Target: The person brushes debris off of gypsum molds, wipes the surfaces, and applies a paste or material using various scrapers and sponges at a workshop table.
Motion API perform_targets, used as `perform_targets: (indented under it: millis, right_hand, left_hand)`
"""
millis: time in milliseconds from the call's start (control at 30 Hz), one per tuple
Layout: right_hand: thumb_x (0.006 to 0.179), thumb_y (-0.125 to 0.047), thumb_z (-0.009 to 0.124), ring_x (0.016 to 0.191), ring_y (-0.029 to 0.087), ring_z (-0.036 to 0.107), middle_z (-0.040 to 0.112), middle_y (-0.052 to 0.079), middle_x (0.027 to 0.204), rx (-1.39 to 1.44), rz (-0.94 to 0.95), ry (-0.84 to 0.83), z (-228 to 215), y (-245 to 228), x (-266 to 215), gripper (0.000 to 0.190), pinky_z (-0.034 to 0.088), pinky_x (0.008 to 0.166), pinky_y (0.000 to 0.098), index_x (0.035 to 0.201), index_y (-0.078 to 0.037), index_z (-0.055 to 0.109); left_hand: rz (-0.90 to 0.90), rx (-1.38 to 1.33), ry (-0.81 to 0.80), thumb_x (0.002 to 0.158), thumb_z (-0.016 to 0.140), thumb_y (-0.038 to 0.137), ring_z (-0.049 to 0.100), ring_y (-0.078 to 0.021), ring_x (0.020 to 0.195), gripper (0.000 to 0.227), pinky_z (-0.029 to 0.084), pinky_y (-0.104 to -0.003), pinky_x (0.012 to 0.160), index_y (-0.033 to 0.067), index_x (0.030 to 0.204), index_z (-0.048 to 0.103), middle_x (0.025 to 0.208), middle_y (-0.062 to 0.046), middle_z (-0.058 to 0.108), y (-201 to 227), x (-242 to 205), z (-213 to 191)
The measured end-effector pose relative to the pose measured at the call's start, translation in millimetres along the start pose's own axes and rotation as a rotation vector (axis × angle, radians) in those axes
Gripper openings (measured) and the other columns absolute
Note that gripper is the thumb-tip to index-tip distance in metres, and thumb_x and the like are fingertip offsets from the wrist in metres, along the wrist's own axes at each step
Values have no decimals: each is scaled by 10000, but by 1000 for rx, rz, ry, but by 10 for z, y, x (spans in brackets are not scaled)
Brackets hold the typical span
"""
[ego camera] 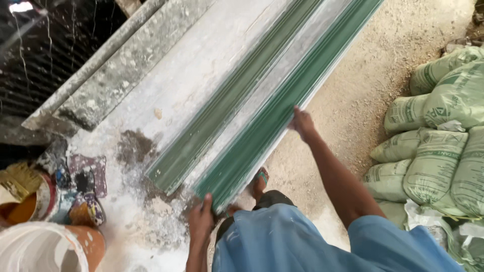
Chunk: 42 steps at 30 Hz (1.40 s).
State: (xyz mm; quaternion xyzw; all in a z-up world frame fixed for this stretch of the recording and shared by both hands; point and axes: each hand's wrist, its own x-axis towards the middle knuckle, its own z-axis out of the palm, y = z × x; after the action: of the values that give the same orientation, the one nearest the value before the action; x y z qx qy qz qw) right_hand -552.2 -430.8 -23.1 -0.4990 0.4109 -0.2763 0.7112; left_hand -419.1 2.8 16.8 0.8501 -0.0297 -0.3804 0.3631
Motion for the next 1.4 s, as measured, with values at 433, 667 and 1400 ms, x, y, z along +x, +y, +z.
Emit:
perform_targets:
  millis: [433,667,1400]
  right_hand:
    - [1079,-423,511,583,163,570,535,29,684,-337,90,109,33,91,-395,391,588,548,320,905,-74,548]
    - [1055,-450,497,666,134,491,389,-14,747,-141,286,123,-77,-105,-233,681,578,715,323,1449,98,407]
    - [987,-430,707,843,498,698,456,439,1317,-939,270,33,185,370,-465,769,661,657,482,1417,77,319]
  left_hand:
    - [-255,-337,54,967,559,556,453,-202,428,524,432,-359,496,44,861,595,476,-70,408,-357,-521,-67]
    - [-147,-124,12,966,499,607,628,-195,506,643,520,-374,671,80,603,563,492,-126,673,-48,-551,61]
    - [-26,-93,243,935,634,454,740,-414,799,492,538,-529,832,0,783,745,650,-200,707,-880,61,304]
